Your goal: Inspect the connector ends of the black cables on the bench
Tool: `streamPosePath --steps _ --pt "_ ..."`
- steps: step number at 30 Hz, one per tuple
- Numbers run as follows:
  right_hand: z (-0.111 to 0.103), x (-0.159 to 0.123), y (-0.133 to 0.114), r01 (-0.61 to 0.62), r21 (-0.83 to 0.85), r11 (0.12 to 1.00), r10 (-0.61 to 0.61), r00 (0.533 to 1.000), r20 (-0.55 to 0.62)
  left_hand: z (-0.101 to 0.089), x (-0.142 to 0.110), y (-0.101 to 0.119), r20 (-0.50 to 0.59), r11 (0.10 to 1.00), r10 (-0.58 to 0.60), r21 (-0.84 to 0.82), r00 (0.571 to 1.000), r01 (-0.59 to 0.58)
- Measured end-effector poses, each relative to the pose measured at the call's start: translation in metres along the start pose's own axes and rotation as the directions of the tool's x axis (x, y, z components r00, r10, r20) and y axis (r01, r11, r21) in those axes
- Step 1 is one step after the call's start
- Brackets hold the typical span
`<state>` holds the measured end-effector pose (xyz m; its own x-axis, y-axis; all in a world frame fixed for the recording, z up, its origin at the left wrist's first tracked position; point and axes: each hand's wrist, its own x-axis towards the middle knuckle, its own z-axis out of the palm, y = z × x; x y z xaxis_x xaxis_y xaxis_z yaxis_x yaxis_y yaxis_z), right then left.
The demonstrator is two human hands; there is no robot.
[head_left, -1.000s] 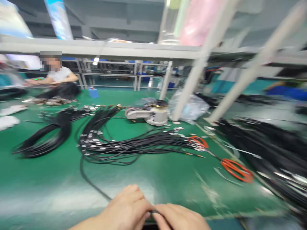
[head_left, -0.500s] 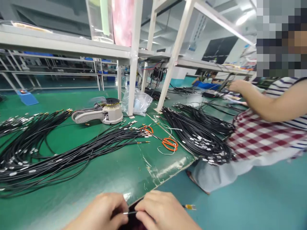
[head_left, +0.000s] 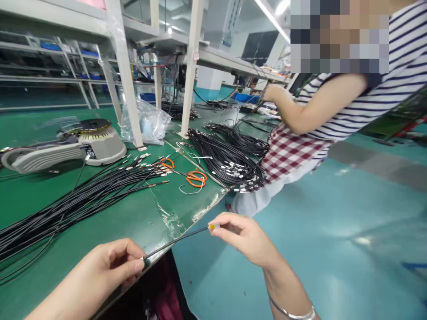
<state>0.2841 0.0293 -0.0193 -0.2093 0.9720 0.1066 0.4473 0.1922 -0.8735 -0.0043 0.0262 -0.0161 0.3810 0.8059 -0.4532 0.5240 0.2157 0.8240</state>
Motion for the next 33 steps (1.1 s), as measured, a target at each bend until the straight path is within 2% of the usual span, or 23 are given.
streamPosePath --steps 3,7,10,13,16,19,23,26,29,33 --pt "0.006 -0.002 -0.004 0.012 0.047 0.999 -0.011 1.0 -0.003 0.002 0.003 0.007 -0.022 0.999 0.012 0.054 1.0 -0.01" --pt "0.001 -0.006 -0.01 -0.079 0.229 0.97 0.086 0.996 -0.022 0.007 0.008 0.015 -0.054 0.993 0.024 0.115 0.998 -0.017" --pt "0.003 -0.007 -0.013 -0.126 0.267 0.955 0.136 0.991 -0.019 0.011 0.011 0.021 -0.032 0.994 0.022 0.111 0.999 -0.018" --pt "0.019 -0.004 -0.019 -0.167 0.324 0.931 0.184 0.983 -0.025 0.019 0.014 0.032 0.022 0.996 0.067 0.055 0.997 -0.068" --pt "0.04 -0.003 -0.026 -0.188 0.35 0.918 0.205 0.979 -0.012 0.028 0.019 0.044 0.071 0.992 0.109 -0.077 0.991 -0.103" --pt "0.051 -0.004 -0.029 -0.196 0.359 0.913 0.204 0.979 0.014 0.034 0.022 0.05 0.076 0.978 0.134 -0.169 0.988 -0.12" --pt "0.049 -0.006 -0.028 -0.257 0.426 0.867 0.216 0.966 0.142 0.036 0.019 0.045 0.082 0.959 0.159 -0.248 0.984 -0.135" --pt "0.047 -0.006 -0.028 -0.323 0.413 0.852 0.25 0.943 0.22 0.034 0.015 0.037 0.099 0.942 0.2 -0.292 0.975 -0.163" --pt "0.05 -0.006 -0.03 -0.316 0.352 0.881 0.254 0.944 0.21 0.031 0.013 0.031 0.086 0.957 0.171 -0.252 0.982 -0.145" --pt "0.058 -0.008 -0.036 -0.279 0.343 0.897 0.238 0.959 0.156 0.03 0.011 0.028 0.092 0.99 0.127 -0.073 0.988 -0.121"
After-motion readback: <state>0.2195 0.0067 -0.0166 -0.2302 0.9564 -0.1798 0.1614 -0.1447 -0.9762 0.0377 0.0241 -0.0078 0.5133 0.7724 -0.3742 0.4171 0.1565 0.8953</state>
